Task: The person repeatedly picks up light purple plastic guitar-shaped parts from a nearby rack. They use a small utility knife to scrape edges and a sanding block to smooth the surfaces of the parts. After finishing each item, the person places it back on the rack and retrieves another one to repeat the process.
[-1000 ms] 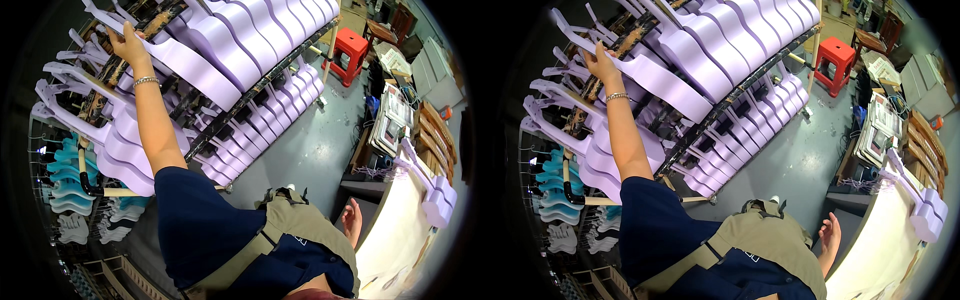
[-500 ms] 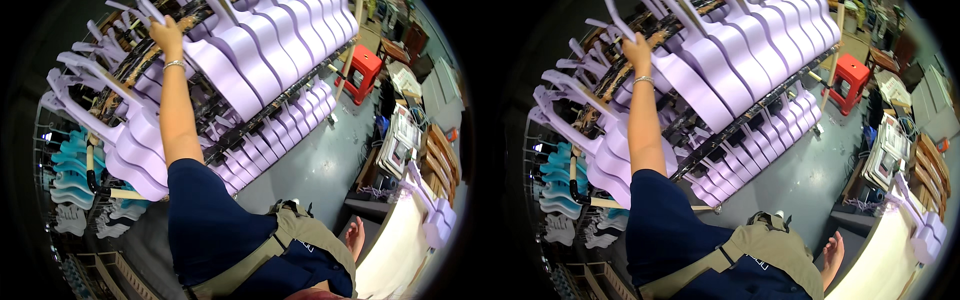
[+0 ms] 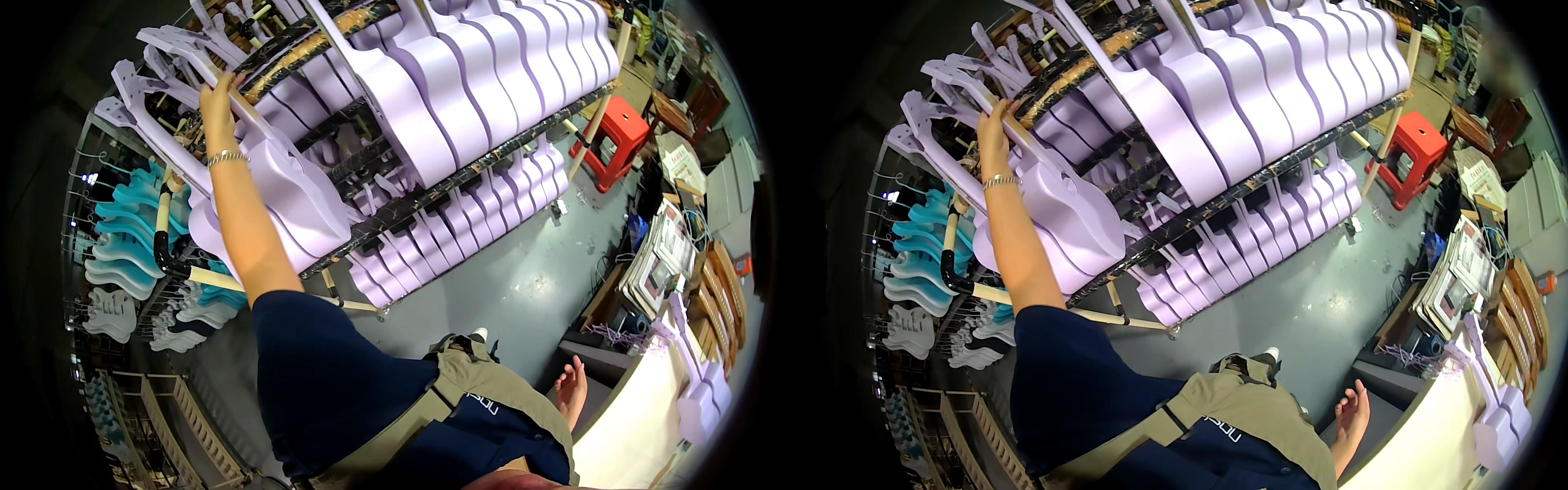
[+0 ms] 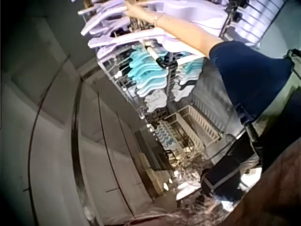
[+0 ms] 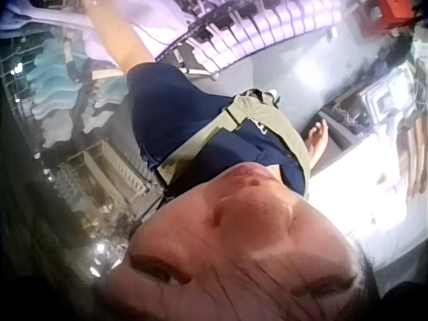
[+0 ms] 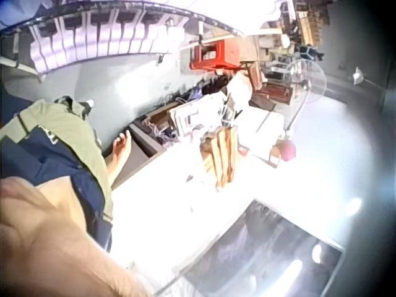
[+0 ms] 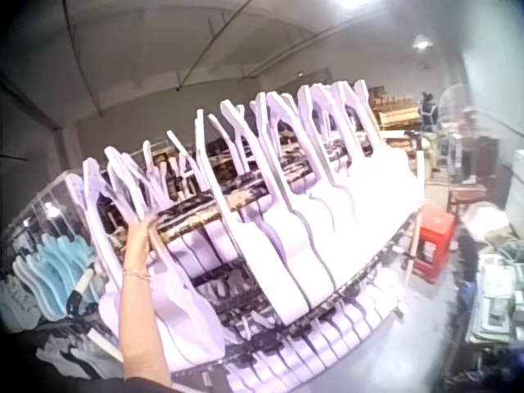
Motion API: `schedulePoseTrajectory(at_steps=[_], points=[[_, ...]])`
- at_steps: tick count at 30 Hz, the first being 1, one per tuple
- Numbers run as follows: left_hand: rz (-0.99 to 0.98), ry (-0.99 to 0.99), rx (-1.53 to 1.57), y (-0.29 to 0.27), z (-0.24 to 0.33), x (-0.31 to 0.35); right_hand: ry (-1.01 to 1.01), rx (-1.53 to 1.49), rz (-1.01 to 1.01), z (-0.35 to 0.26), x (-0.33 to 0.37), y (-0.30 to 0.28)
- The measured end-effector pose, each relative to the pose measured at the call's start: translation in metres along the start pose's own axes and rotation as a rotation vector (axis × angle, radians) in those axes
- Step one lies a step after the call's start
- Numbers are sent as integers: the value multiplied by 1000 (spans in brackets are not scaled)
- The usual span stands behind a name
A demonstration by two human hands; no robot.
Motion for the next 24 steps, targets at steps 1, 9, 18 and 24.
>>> schedulePoseTrajectory(at_steps=[1,9,18,24], points=[[-67,-78,-38,18,-10,28,-41,-2,28,-5,4,-3],[-149,113,-204,-2,77,124,16,-15,13,18,21,-32],[-510,-458,579,105,136,405,-134,-85,-63,40,64,-103],[-753,-873,893,174,160,637,-414,-336,78,26,138,-171]])
Point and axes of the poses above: each hand's wrist, its own x-axis away from the middle knuckle, its own y-axis out of the palm, z = x × y, the point moved 6 cm from there along -x, towards the middle knuckle, and after that the axes turned 10 degrees about z, right-handed, at the moved point
